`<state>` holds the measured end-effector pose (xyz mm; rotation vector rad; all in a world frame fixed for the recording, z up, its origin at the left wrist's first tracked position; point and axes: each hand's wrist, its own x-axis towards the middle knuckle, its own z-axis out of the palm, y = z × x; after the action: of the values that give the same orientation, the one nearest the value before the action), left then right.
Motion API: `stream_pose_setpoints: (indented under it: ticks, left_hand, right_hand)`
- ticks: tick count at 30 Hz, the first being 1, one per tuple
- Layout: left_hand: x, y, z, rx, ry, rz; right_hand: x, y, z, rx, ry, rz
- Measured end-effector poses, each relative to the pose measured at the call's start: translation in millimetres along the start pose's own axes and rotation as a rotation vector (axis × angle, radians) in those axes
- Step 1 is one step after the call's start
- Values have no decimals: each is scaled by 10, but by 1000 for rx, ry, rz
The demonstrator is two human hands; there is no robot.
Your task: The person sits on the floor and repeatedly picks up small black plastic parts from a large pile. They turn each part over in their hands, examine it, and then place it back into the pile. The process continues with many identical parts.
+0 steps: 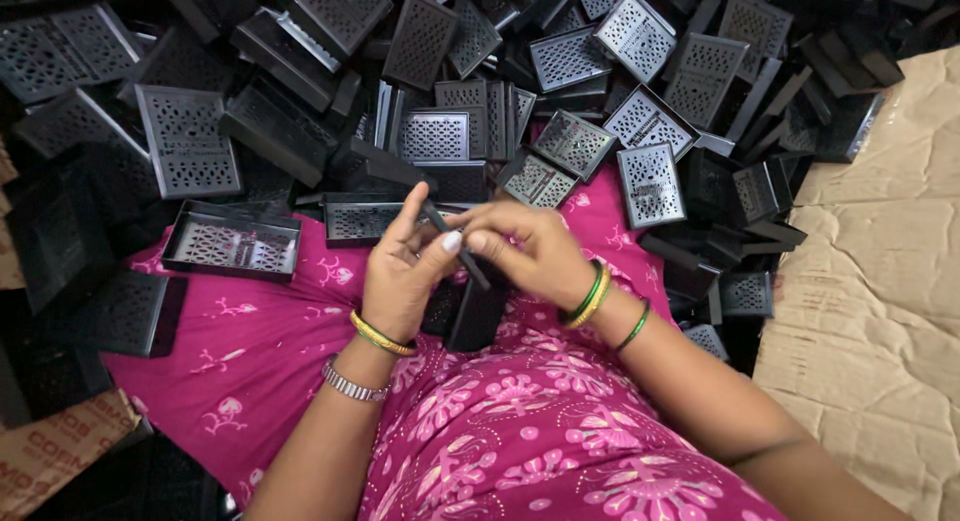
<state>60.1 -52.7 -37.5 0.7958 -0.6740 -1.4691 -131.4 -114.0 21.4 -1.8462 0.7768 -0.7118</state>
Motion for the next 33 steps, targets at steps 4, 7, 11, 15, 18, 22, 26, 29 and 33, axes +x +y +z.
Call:
stream_pose_setpoints:
  ticks: [4, 7, 11, 15, 18, 22, 26, 29, 33]
  left_hand:
    - [34, 78, 14, -183, 171, -89]
    - [35, 100, 29, -200, 179, -87]
    - [22, 116, 50, -190, 188, -102]
    - [16, 163, 72, -273, 106, -88]
    - [-10, 203, 91, -411, -19, -88]
    - [-68, 228, 83, -386, -30, -89]
    - [-69, 202, 59, -329, 21, -88]
    - [-51, 166, 59, -275, 73, -82]
    - [-49, 141, 44, -225, 134, -96]
  right_hand:
    - [128, 217, -269, -798, 129, 7]
    - [190, 274, -364, -1097, 108, 46]
    - [153, 78, -468, -775, 312, 173]
    - [9, -193, -485, 489, 289, 230]
    - [-79, -206, -272, 672, 309, 425]
    - [-228, -68, 12, 501, 251, 359]
    - [-314, -6, 89, 589, 157, 407]
    - [-311, -38, 62, 607, 178, 413]
    - [-298, -82, 38, 561, 125, 386]
